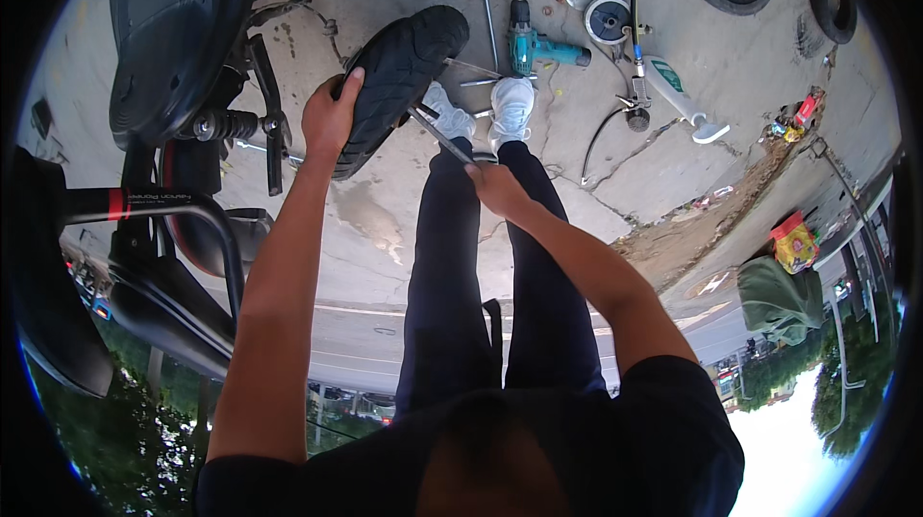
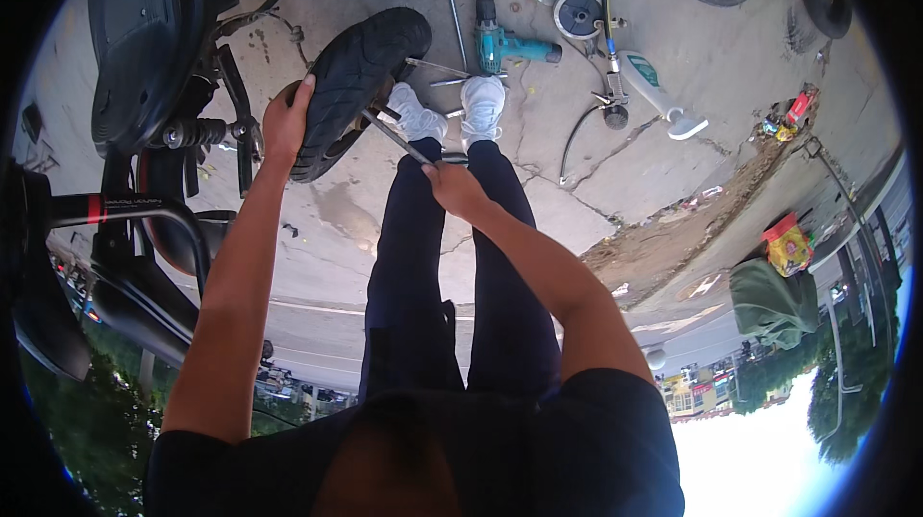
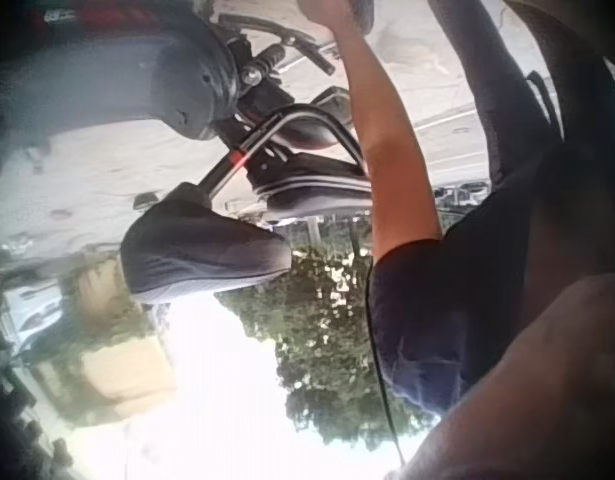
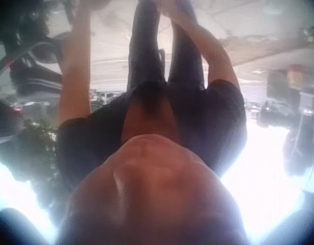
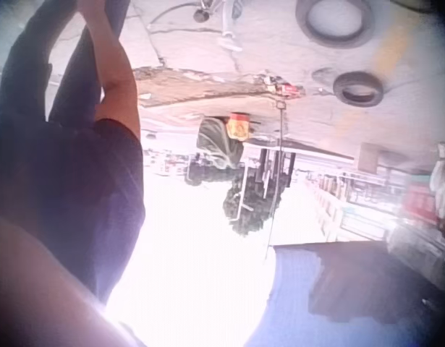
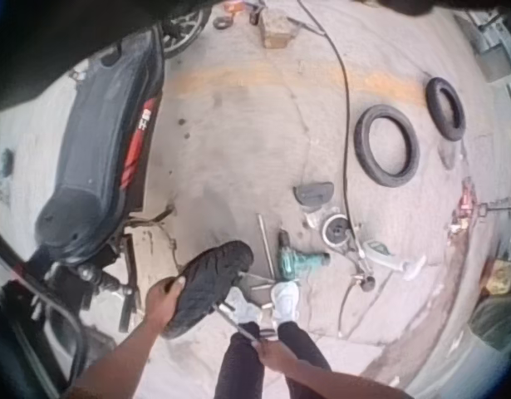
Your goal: The person uses a tire lever to pry a motorcycle tire off its rim. They repeatedly insert the lever between the tire bead and rim, rotate the wheel, and work around the circumference to loosen the tire. The tire remains attached to the rim by the end of the clip.
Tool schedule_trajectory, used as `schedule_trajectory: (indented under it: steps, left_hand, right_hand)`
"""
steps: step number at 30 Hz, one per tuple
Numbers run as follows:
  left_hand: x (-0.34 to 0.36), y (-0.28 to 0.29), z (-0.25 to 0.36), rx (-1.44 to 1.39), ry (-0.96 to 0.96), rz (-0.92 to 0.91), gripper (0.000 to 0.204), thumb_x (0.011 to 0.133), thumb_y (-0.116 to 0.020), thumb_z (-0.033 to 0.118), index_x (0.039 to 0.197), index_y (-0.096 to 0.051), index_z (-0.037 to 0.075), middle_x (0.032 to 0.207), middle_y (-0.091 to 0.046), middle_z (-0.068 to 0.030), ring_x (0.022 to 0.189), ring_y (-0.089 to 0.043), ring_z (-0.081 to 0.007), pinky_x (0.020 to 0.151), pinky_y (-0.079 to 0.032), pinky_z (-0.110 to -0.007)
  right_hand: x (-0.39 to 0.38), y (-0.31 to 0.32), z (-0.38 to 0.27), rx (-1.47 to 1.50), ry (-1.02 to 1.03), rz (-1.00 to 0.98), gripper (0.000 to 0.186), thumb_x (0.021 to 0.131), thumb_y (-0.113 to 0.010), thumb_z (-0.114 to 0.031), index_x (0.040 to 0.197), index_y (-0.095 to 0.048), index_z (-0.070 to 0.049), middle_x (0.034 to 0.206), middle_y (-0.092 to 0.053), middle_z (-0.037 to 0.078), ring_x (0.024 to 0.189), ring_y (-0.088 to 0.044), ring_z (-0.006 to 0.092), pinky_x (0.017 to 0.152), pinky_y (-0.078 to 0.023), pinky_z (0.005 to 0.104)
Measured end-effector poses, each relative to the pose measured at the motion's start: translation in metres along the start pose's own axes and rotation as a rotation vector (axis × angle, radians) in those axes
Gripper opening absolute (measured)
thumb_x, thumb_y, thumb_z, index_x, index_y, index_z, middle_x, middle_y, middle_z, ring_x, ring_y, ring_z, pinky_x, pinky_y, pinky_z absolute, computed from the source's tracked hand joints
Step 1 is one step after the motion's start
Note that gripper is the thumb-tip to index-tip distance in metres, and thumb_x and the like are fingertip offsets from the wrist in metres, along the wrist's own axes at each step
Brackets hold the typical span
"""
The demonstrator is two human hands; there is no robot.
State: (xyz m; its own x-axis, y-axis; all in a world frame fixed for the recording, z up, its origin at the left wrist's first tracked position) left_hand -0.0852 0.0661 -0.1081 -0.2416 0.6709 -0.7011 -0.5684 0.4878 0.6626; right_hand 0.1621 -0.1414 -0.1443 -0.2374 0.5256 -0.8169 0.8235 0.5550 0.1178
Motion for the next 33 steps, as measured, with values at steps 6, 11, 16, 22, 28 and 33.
schedule_trajectory:
  steps: [6, 11, 16, 22, 28, 33]
  left_hand:
    - [-0.001, -0.002, -0.007, -0.054, -0.017, 0.017, 0.071, 0.082, -0.052, 0.066, 0.113, -0.066, 0.004, 0.105, -0.067, -0.0212, 0.102, -0.062, -0.0365, 0.089, -0.046, -0.039]
    - [-0.005, 0.001, -0.009, -0.06, -0.009, 0.037, 0.072, 0.082, -0.052, 0.067, 0.11, -0.067, 0.003, 0.102, -0.067, -0.0218, 0.099, -0.063, -0.0377, 0.087, -0.047, -0.04]
    - [-0.008, 0.001, -0.003, -0.061, -0.021, 0.032, 0.072, 0.081, -0.052, 0.068, 0.107, -0.068, 0.003, 0.101, -0.067, -0.022, 0.097, -0.063, -0.0386, 0.086, -0.048, -0.042]
    - [-0.02, -0.001, -0.012, -0.041, -0.006, 0.076, 0.074, 0.081, -0.051, 0.07, 0.107, -0.068, 0.003, 0.101, -0.067, -0.021, 0.097, -0.063, -0.0375, 0.086, -0.048, -0.042]
    - [-0.036, -0.006, 0.004, 0.034, 0.043, 0.1, 0.075, 0.08, -0.048, 0.072, 0.103, -0.069, 0.004, 0.097, -0.068, -0.0195, 0.095, -0.063, -0.037, 0.082, -0.049, -0.043]
    - [-0.025, -0.004, 0.004, -0.013, 0.047, 0.065, 0.076, 0.079, -0.046, 0.074, 0.098, -0.071, 0.005, 0.095, -0.068, -0.0201, 0.094, -0.063, -0.0374, 0.081, -0.049, -0.043]
  right_hand:
    - [-0.02, 0.012, -0.015, -0.116, -0.083, -0.006, 0.046, 0.099, -0.042, -0.035, 0.078, -0.059, 0.002, 0.07, -0.061, 0.027, 0.071, -0.061, 0.0461, 0.064, -0.049, 0.053]
    - [-0.041, 0.018, -0.036, -0.157, -0.166, -0.016, 0.048, 0.099, -0.042, -0.037, 0.079, -0.06, 0.003, 0.07, -0.061, 0.028, 0.071, -0.062, 0.0464, 0.066, -0.05, 0.0529]
    - [-0.057, 0.031, -0.053, -0.219, -0.24, -0.026, 0.051, 0.099, -0.043, -0.038, 0.079, -0.062, 0.004, 0.073, -0.062, 0.029, 0.074, -0.062, 0.047, 0.068, -0.05, 0.0524]
    - [-0.068, 0.067, -0.087, -0.352, -0.296, -0.156, 0.05, 0.099, -0.044, -0.037, 0.081, -0.063, 0.006, 0.079, -0.062, 0.03, 0.082, -0.062, 0.0475, 0.075, -0.049, 0.0523]
    - [-0.043, 0.116, -0.162, -0.665, -0.084, -0.533, 0.033, 0.096, -0.045, -0.025, 0.098, -0.057, 0.005, 0.09, -0.064, 0.029, 0.09, -0.062, 0.0448, 0.079, -0.047, 0.0521]
    - [-0.006, 0.128, -0.188, -0.986, -0.095, -0.776, 0.024, 0.094, -0.045, -0.014, 0.108, -0.055, 0.003, 0.093, -0.065, 0.026, 0.087, -0.064, 0.0414, 0.075, -0.05, 0.048]
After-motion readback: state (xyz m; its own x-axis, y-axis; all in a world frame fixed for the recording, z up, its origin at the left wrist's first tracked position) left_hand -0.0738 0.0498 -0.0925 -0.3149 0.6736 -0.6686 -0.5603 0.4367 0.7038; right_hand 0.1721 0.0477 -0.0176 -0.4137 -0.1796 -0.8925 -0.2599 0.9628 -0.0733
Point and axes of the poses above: each hand's wrist, its own x-axis towards the middle knuckle, its own y-axis out of the back of the hand, z = x × y, the point moved 10 cm from there along x, towards the middle knuckle
